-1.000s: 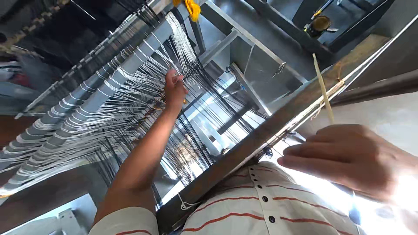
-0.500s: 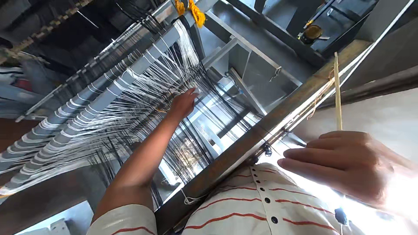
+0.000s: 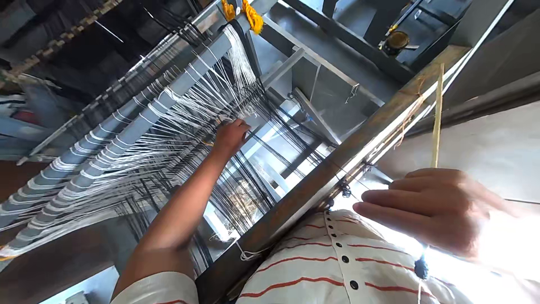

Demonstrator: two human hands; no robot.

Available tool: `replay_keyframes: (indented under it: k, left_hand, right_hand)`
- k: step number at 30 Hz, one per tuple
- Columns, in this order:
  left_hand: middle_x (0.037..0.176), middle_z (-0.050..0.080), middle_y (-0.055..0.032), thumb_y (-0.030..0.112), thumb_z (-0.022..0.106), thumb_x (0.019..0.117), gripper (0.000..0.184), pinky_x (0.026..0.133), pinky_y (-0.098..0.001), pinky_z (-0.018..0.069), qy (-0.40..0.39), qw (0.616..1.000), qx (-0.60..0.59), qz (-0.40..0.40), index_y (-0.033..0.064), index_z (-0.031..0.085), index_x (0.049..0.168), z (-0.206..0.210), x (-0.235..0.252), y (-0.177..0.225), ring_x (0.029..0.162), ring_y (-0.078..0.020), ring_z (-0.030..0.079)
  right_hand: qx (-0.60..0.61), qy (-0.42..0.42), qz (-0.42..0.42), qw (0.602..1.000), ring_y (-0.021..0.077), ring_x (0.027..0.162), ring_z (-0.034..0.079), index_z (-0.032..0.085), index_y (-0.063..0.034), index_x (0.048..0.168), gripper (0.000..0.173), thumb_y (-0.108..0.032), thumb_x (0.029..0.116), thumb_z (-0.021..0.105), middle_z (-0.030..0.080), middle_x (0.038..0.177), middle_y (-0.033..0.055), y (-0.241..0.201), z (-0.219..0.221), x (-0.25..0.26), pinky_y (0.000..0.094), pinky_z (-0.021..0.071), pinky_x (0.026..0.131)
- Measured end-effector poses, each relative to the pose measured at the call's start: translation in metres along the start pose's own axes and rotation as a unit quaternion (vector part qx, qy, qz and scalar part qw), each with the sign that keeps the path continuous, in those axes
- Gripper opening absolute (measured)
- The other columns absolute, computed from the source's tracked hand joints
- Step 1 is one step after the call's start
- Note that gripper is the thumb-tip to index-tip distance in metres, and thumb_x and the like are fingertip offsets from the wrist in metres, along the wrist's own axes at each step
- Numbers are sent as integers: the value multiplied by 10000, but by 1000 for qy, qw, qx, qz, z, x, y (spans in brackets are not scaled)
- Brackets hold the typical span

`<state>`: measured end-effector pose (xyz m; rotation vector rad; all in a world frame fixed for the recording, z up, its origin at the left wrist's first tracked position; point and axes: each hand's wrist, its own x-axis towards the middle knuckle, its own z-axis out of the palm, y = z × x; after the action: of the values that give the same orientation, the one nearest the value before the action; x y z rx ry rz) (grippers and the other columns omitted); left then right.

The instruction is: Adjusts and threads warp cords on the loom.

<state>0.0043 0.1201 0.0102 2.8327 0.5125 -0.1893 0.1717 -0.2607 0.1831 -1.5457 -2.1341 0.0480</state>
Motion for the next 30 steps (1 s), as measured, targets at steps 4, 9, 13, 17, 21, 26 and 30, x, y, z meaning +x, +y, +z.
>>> replay_keyframes:
  k: [4,9,13,17,21,26,30]
  left_hand:
    - [1260,675,-198,6,584,988,248,826,-629,551,17,1000,5,7,47,743,1174,3,-5,-3,1053,-432,688]
    - [1403,600,-204,-10,588,975,263,806,-637,549,19,1000,3,-1,52,756,1167,3,-4,-2,1031,-454,688]
    - [1429,571,-228,7,600,976,240,797,-627,563,39,999,-14,5,56,765,1143,6,-2,-4,987,-456,700]
    - [1402,582,-233,14,607,975,243,809,-616,565,40,999,-26,2,61,763,1155,9,0,-6,995,-444,697]
    - [1416,574,-229,-37,531,972,345,851,-597,561,54,995,-74,-31,40,708,1258,6,5,-4,1036,-426,689]
    - [1403,589,-250,3,466,1014,346,1068,-532,465,127,975,-139,-117,-67,629,1311,-10,28,-5,1290,-387,584]
    - [1376,614,-224,121,447,1074,355,1093,-589,422,33,975,-73,-206,15,628,1360,-24,51,-1,1301,-397,573]
  right_hand:
    - [0,3,10,1000,167,559,541,697,-97,1063,227,-64,1044,473,708,851,49,-2,6,-3,313,396,478]
    - [-19,-19,29,999,174,505,494,693,-77,1007,231,-54,1032,464,637,754,47,-4,21,-7,317,362,431]
    - [-31,-41,71,996,172,468,465,669,-64,937,233,-49,1013,450,556,693,42,-9,39,-11,307,326,388]
    - [6,-40,105,994,166,456,464,697,-53,976,249,-35,997,450,559,710,46,-12,55,-12,300,334,369]
    - [74,-31,118,990,151,480,515,719,-86,1051,277,-43,989,453,617,748,38,0,61,-16,293,381,389]
    - [128,-13,130,983,135,518,532,719,-111,1086,266,-70,990,474,637,773,27,17,68,-24,278,389,420]
    - [146,-12,128,981,127,529,536,716,-112,1070,253,-65,997,478,639,767,21,23,71,-25,275,394,430]
